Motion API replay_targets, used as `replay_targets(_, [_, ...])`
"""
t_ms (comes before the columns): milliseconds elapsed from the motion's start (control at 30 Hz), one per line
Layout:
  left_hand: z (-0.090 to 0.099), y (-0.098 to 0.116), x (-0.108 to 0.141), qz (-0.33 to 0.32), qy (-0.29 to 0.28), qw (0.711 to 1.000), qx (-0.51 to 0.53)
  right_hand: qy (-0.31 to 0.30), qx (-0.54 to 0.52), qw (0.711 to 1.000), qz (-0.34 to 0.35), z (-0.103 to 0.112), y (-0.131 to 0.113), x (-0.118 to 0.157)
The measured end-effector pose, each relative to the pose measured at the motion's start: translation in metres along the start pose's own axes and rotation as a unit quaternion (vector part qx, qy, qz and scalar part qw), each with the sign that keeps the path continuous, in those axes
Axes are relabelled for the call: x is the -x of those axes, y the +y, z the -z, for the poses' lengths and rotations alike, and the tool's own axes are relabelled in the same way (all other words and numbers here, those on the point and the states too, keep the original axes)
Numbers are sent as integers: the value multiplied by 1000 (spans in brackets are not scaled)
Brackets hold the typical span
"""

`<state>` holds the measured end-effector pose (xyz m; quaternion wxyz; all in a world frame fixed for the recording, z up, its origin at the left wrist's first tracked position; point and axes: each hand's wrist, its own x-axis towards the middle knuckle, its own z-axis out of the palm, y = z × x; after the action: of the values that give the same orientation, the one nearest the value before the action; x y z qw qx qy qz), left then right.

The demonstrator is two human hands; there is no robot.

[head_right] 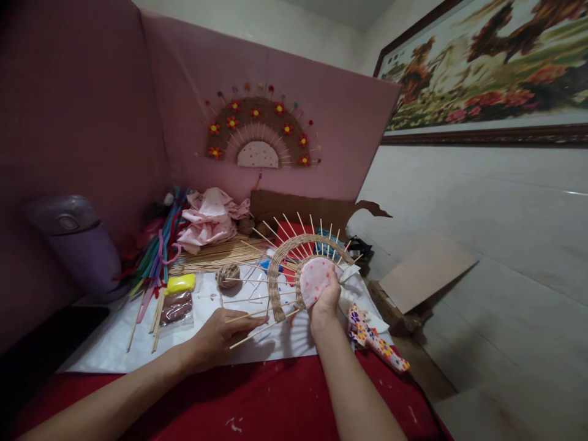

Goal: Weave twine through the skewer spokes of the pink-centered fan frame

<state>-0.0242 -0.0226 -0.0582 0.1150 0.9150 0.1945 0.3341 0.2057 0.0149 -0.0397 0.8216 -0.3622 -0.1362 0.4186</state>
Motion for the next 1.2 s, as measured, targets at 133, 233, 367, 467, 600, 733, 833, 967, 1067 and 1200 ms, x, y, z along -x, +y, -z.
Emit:
replay_targets(133, [-1,-2,0,14,17,1000,-12,10,11,1000,-5,3,1,-2])
replay_targets(233, [-1,-3,0,21,22,999,-17,8,17,1000,-2,4,1,-4])
replay_targets(367, [2,-3,-1,31,21,999,-15,34,22,999,-4,4,-1,-5])
replay_targets(467, [3,-2,-1,34,23,999,-17,60,19,998,-14,1,-4,-2])
replay_targets(600, [5,1,-2,32,32,999,-19,73,8,997,-16,-3,-8,1])
replay_targets(733, [6,2,-3,26,48,998,-20,82,7,997,-11,-2,-8,1])
replay_targets(833, [6,1,-2,31,57,998,-19,83,3,996,-11,-1,-7,-1])
replay_targets(967, [6,-2,-1,50,63,997,-18,79,4,997,-15,0,-7,-1])
replay_targets(1067, [7,-3,-1,57,64,996,-19,79,6,997,-15,-1,-9,0])
replay_targets(1200, [7,-4,-1,55,68,996,-14,82,12,997,-11,-3,-11,0])
